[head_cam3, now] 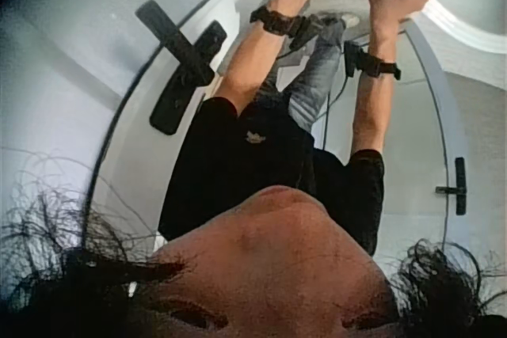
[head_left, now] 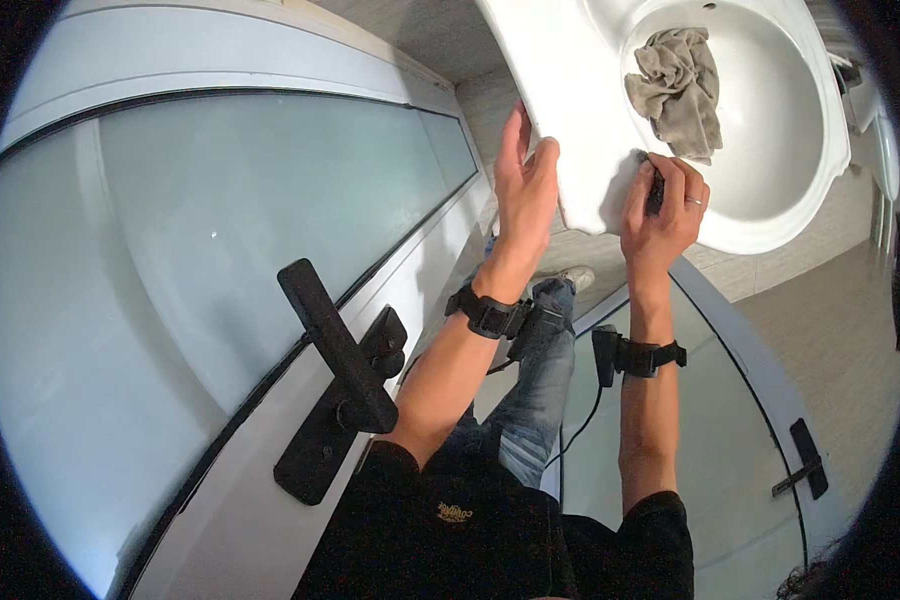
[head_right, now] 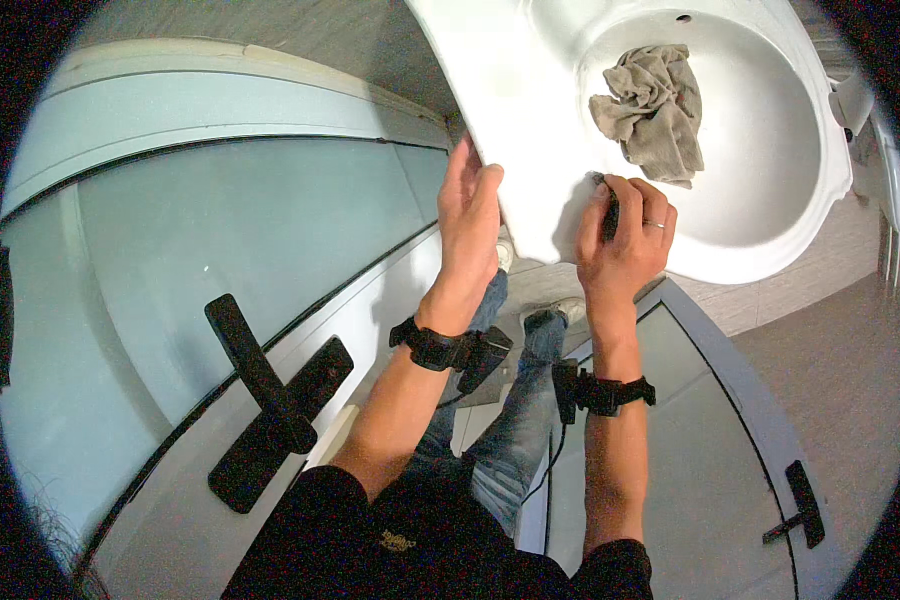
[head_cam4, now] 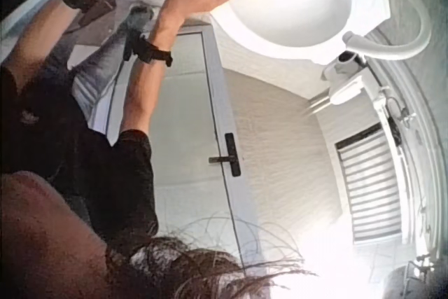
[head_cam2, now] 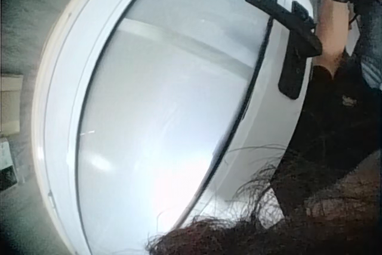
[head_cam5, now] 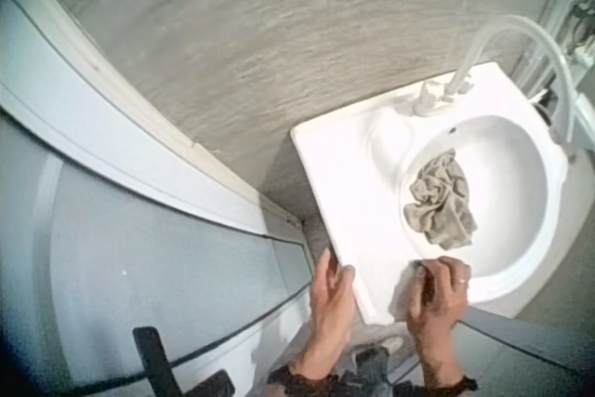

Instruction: Cleaning the edges and underside of a ceramic pedestal sink using a scouring pad and a cloth.

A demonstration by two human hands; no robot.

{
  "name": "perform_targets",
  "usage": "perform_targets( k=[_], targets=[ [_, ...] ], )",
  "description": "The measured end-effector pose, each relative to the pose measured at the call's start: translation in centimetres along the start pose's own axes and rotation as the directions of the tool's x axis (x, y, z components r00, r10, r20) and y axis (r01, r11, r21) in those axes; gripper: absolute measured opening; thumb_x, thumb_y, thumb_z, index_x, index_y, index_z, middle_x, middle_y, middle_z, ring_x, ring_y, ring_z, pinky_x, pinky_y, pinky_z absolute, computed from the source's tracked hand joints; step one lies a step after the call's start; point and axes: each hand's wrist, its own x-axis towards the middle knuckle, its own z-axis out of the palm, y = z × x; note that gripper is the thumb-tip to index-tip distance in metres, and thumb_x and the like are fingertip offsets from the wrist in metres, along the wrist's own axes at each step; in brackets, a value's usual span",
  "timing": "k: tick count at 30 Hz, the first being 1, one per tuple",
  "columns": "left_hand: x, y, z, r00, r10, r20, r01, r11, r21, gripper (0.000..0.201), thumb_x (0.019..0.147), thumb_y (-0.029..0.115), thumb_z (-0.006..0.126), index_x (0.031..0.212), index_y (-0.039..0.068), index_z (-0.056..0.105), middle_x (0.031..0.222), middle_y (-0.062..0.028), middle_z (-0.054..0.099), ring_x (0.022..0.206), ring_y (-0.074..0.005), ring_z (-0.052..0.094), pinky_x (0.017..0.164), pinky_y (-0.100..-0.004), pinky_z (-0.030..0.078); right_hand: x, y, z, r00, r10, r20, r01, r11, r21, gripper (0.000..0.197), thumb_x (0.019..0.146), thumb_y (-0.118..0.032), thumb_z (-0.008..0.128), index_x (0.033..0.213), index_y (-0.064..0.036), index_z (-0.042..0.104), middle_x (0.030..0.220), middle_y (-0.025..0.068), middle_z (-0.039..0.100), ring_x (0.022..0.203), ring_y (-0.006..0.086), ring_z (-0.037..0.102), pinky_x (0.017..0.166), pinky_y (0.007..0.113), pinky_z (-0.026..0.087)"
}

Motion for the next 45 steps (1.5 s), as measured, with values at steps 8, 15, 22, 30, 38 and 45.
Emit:
perform_targets(
  k=[8, 15, 22, 30, 38, 45],
  targets=[
    [-0.4, -0.8, -0.4, 0.999, -0.02, 0.034, 0.024, 0.993, -0.114, 0.062, 0.095, 0.005, 0.05, 0.152, 0.0, 0.026, 0.143, -0.01, 0.045, 0.121, -0.015, 0.049, 0.101, -0.0279, 0.04, -0.5, 0.6, 0.5, 0.999, -0.035, -0.042, 0.033, 0.999, -0.035, 0.012, 0.08, -0.007, 0.069, 0.093, -0.0094, 0.069, 0.094, 0.0076, 0.064, 0.084, 0.0259, 0.058, 0.075, 0.036, 0.048],
    [0.1, -0.7, -0.5, 0.998, -0.061, -0.032, 0.059, 0.997, -0.051, 0.064, 0.093, 0.003, 0.053, 0.152, 0.002, 0.028, 0.133, -0.0069, 0.052, 0.109, -0.0115, 0.053, 0.093, -0.0246, 0.042, -0.2, 0.5, 0.6, 0.997, -0.06, -0.051, 0.058, 0.997, -0.046, 0.012, 0.081, -0.007, 0.069, 0.093, -0.0088, 0.069, 0.094, 0.0075, 0.064, 0.084, 0.0258, 0.058, 0.075, 0.035, 0.047],
    [-1.0, -0.8, -1.1, 0.997, -0.055, 0.055, 0.058, 0.996, -0.068, 0.073, 0.091, 0.002, 0.052, 0.156, 0.007, 0.018, 0.138, -0.0068, 0.049, 0.107, -0.0094, 0.052, 0.09, -0.0218, 0.043, -0.5, 0.7, 0.8, 0.995, -0.08, -0.067, 0.078, 0.996, -0.043, 0.013, 0.08, -0.008, 0.07, 0.093, -0.0092, 0.069, 0.095, 0.007, 0.065, 0.084, 0.0255, 0.058, 0.074, 0.035, 0.048],
    [-4.4, -2.5, -1.0, 0.964, -0.159, 0.212, 0.194, 0.969, -0.156, 0.079, 0.091, 0.015, 0.043, 0.158, 0.017, 0.001, 0.156, -0.0094, 0.028, 0.132, -0.0196, 0.04, 0.106, -0.0392, 0.04, -0.4, 0.9, 0.7, 0.993, -0.07, -0.094, 0.068, 0.997, -0.03, 0.013, 0.08, -0.009, 0.07, 0.093, -0.0101, 0.07, 0.095, 0.0061, 0.065, 0.085, 0.0256, 0.059, 0.074, 0.035, 0.049],
    [-5.6, -4.5, -1.8, 0.966, -0.13, 0.223, 0.187, 0.948, -0.258, 0.079, 0.088, 0.012, 0.044, 0.158, 0.02, 0.007, 0.158, -0.0064, 0.024, 0.143, -0.0273, 0.029, 0.114, -0.0534, 0.028, -1.2, 1.5, 0.9, 0.992, -0.084, -0.091, 0.083, 0.996, -0.019, 0.016, 0.078, -0.009, 0.071, 0.094, -0.0102, 0.071, 0.095, 0.0065, 0.066, 0.084, 0.025, 0.06, 0.073, 0.035, 0.049],
    [-6.0, -4.7, -2.6, 0.963, -0.054, 0.263, 0.118, 0.966, -0.23, 0.089, 0.085, 0.012, 0.051, 0.158, 0.02, 0.001, 0.158, -0.0077, 0.024, 0.143, -0.0268, 0.029, 0.114, -0.0526, 0.029, -1.0, 1.5, 0.2, 0.983, -0.153, -0.102, 0.16, 0.985, 0.061, 0.02, 0.077, -0.007, 0.071, 0.096, -0.0104, 0.071, 0.095, 0.0064, 0.066, 0.085, 0.0248, 0.06, 0.073, 0.034, 0.05]
  ],
)
